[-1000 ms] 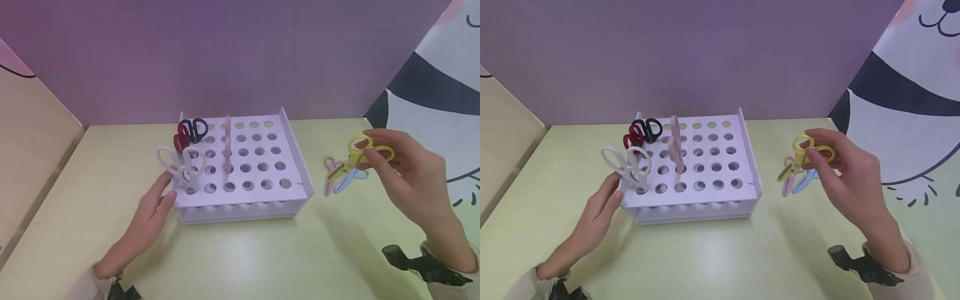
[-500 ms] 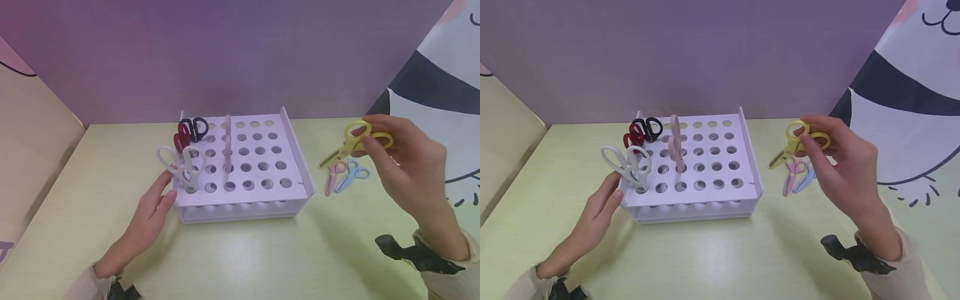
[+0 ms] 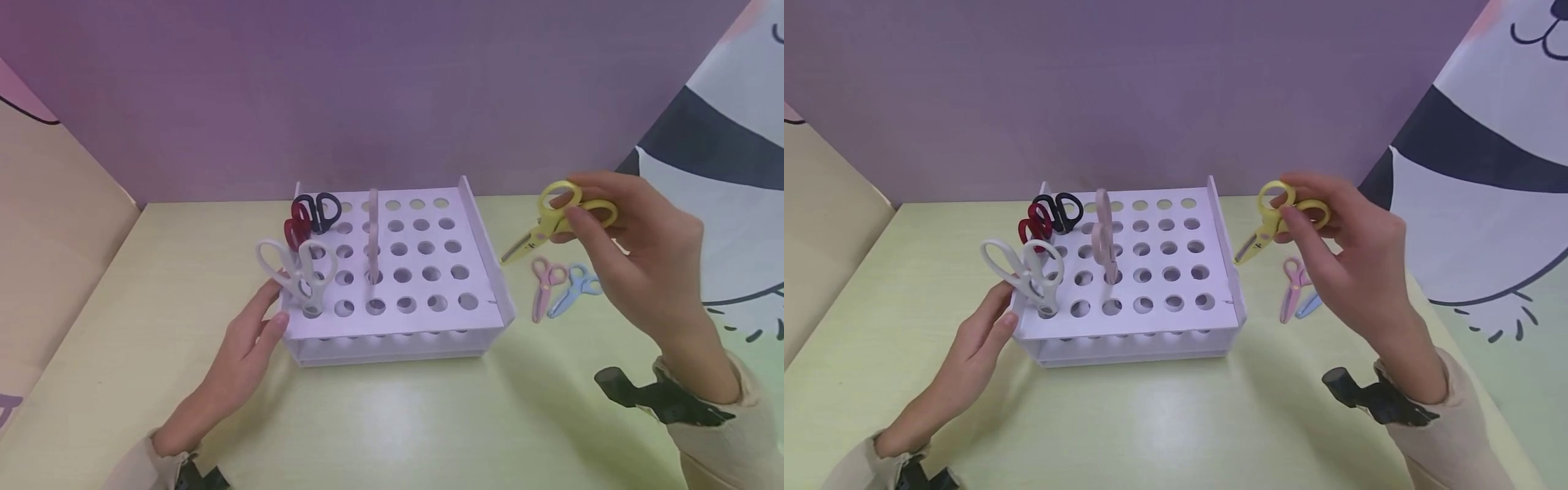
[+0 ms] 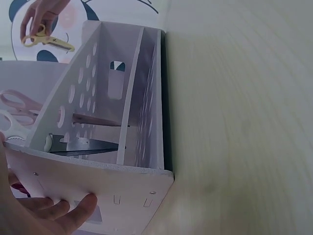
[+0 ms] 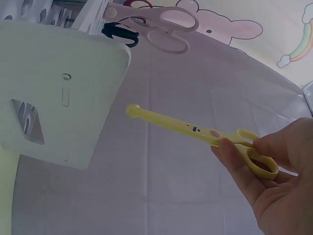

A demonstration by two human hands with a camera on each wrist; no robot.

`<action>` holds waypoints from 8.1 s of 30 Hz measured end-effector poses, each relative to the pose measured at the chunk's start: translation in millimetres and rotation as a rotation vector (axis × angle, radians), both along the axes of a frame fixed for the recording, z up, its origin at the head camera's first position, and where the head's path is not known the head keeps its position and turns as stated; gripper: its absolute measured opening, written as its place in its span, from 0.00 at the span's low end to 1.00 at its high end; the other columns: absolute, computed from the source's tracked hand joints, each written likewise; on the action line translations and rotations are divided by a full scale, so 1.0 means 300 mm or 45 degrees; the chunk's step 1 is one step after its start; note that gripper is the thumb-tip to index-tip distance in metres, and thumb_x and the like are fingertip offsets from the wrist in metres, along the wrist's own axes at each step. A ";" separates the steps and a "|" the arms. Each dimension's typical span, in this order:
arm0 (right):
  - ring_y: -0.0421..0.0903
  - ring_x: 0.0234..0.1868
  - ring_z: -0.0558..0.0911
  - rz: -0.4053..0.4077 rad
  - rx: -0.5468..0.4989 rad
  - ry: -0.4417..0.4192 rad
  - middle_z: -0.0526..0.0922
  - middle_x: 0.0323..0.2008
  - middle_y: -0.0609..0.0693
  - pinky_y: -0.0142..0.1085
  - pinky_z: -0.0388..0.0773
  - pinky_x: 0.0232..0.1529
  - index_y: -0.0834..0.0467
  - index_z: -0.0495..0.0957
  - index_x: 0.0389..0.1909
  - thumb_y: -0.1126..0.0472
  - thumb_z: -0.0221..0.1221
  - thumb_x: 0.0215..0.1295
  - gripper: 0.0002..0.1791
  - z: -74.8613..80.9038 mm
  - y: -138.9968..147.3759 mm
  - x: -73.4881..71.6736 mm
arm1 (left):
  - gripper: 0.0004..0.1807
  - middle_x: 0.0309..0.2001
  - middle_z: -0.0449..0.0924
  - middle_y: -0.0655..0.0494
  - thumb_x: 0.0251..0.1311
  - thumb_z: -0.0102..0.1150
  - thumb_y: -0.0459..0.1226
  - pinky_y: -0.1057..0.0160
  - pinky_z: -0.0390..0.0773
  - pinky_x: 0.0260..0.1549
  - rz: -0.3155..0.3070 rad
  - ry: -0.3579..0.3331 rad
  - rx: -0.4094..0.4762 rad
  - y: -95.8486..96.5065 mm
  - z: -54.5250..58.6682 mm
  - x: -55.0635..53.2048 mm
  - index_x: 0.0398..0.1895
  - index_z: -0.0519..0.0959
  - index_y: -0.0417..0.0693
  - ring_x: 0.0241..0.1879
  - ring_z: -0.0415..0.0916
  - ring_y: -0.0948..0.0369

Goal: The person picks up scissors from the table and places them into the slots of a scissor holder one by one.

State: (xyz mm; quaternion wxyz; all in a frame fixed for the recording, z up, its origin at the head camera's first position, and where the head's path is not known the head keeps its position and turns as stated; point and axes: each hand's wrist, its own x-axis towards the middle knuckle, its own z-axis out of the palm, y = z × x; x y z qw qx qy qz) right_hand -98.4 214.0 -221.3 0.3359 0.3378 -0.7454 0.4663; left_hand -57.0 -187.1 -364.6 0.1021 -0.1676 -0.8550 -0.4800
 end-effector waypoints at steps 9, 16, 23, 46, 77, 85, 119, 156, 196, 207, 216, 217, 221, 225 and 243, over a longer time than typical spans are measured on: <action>0.41 0.34 0.84 0.056 0.056 -0.013 0.84 0.38 0.61 0.25 0.82 0.36 0.79 0.76 0.49 0.80 0.58 0.61 0.15 -0.001 -0.042 -0.038 | 0.30 0.75 0.59 0.53 0.75 0.45 0.35 0.48 0.79 0.54 -0.003 0.030 -0.028 -0.005 -0.007 0.004 0.78 0.55 0.52 0.73 0.59 0.52; 0.41 0.37 0.85 0.065 0.173 0.022 0.85 0.41 0.61 0.25 0.82 0.37 0.73 0.77 0.53 0.82 0.60 0.58 0.20 -0.009 -0.060 -0.091 | 0.30 0.75 0.59 0.54 0.75 0.45 0.36 0.47 0.79 0.54 0.001 0.025 -0.035 -0.005 -0.007 0.002 0.78 0.55 0.53 0.73 0.59 0.52; 0.40 0.39 0.85 0.070 0.253 0.052 0.86 0.42 0.58 0.25 0.82 0.39 0.71 0.79 0.52 0.83 0.61 0.55 0.22 0.006 -0.089 -0.127 | 0.31 0.76 0.58 0.54 0.75 0.45 0.36 0.48 0.79 0.54 0.002 0.030 -0.038 -0.006 -0.007 -0.003 0.79 0.55 0.53 0.73 0.58 0.52; 0.37 0.43 0.83 0.013 0.465 -0.103 0.86 0.46 0.49 0.23 0.76 0.39 0.60 0.81 0.54 0.70 0.66 0.61 0.19 -0.008 -0.178 -0.254 | 0.30 0.74 0.61 0.57 0.73 0.47 0.31 0.51 0.81 0.52 -0.042 0.115 -0.027 -0.013 0.003 -0.013 0.76 0.59 0.55 0.72 0.60 0.59; 0.44 0.45 0.86 0.183 0.745 -0.242 0.87 0.44 0.54 0.35 0.82 0.46 0.63 0.78 0.49 0.67 0.61 0.68 0.11 0.072 -0.428 -0.391 | 0.30 0.74 0.62 0.57 0.72 0.48 0.31 0.52 0.81 0.52 -0.033 0.119 -0.032 -0.012 -0.002 -0.012 0.76 0.59 0.53 0.72 0.60 0.58; 0.45 0.47 0.86 0.174 0.872 -0.351 0.86 0.45 0.54 0.36 0.83 0.46 0.61 0.77 0.49 0.69 0.59 0.68 0.10 0.051 -0.458 -0.432 | 0.31 0.74 0.62 0.57 0.72 0.48 0.32 0.51 0.81 0.52 -0.043 0.116 -0.024 -0.003 -0.003 -0.013 0.76 0.59 0.54 0.72 0.59 0.59; 0.55 0.48 0.74 0.187 1.314 -0.558 0.82 0.49 0.56 0.46 0.76 0.54 0.59 0.79 0.51 0.69 0.63 0.64 0.15 -0.070 -0.489 -0.471 | 0.31 0.75 0.60 0.57 0.72 0.48 0.33 0.50 0.80 0.53 -0.014 0.084 -0.030 0.001 -0.009 -0.013 0.77 0.57 0.52 0.73 0.58 0.57; 0.45 0.38 0.84 0.138 1.209 -0.700 0.87 0.38 0.50 0.39 0.83 0.41 0.56 0.77 0.54 0.64 0.62 0.66 0.16 -0.009 -0.286 -0.334 | 0.33 0.75 0.61 0.55 0.72 0.48 0.30 0.60 0.80 0.53 -0.014 0.131 -0.036 -0.029 -0.016 -0.019 0.78 0.57 0.52 0.72 0.59 0.58; 0.44 0.40 0.86 -0.113 0.849 -0.472 0.87 0.39 0.47 0.23 0.79 0.41 0.56 0.75 0.58 0.69 0.63 0.64 0.22 -0.272 0.173 -0.235 | 0.35 0.70 0.65 0.54 0.67 0.60 0.33 0.56 0.79 0.54 -0.146 -0.004 -0.144 -0.102 0.054 -0.071 0.76 0.60 0.53 0.68 0.64 0.56; 0.59 0.45 0.84 -0.157 0.864 -0.628 0.83 0.45 0.63 0.52 0.83 0.42 0.65 0.66 0.64 0.70 0.62 0.65 0.27 -0.405 0.282 -0.271 | 0.37 0.76 0.57 0.53 0.66 0.61 0.34 0.66 0.69 0.63 -0.108 0.056 -0.151 -0.103 0.034 -0.108 0.77 0.59 0.50 0.72 0.59 0.53; 0.64 0.49 0.79 -0.229 0.925 -0.853 0.79 0.48 0.69 0.57 0.77 0.46 0.71 0.62 0.66 0.65 0.61 0.67 0.31 -0.501 0.371 -0.311 | 0.38 0.76 0.56 0.54 0.66 0.60 0.35 0.51 0.71 0.61 -0.128 -0.015 -0.058 -0.095 0.024 -0.127 0.77 0.57 0.53 0.73 0.57 0.55; 0.63 0.48 0.79 -0.231 0.934 -0.863 0.79 0.47 0.69 0.55 0.77 0.45 0.72 0.62 0.66 0.64 0.62 0.66 0.32 -0.508 0.377 -0.314 | 0.38 0.76 0.56 0.54 0.66 0.60 0.34 0.51 0.72 0.61 -0.129 -0.015 -0.047 -0.094 0.024 -0.127 0.77 0.58 0.53 0.73 0.57 0.55; 0.59 0.45 0.79 -0.232 0.950 -0.868 0.80 0.44 0.66 0.53 0.76 0.45 0.74 0.63 0.65 0.61 0.66 0.64 0.35 -0.525 0.387 -0.325 | 0.36 0.75 0.58 0.55 0.66 0.59 0.34 0.56 0.74 0.60 -0.130 -0.037 -0.001 -0.091 0.023 -0.126 0.77 0.59 0.53 0.71 0.60 0.54; 0.56 0.41 0.79 -0.254 0.967 -0.886 0.81 0.41 0.62 0.49 0.77 0.42 0.73 0.68 0.61 0.59 0.68 0.62 0.33 -0.533 0.387 -0.332 | 0.37 0.75 0.59 0.58 0.67 0.58 0.33 0.67 0.73 0.59 -0.129 -0.048 0.030 -0.088 0.018 -0.126 0.78 0.58 0.55 0.70 0.62 0.57; 0.67 0.47 0.74 -0.439 1.042 -1.053 0.79 0.45 0.71 0.58 0.70 0.47 0.70 0.60 0.68 0.40 0.70 0.55 0.52 -0.531 0.395 -0.358 | 0.38 0.75 0.59 0.58 0.68 0.56 0.31 0.69 0.74 0.57 -0.150 -0.025 0.112 -0.080 0.003 -0.129 0.78 0.56 0.60 0.71 0.60 0.59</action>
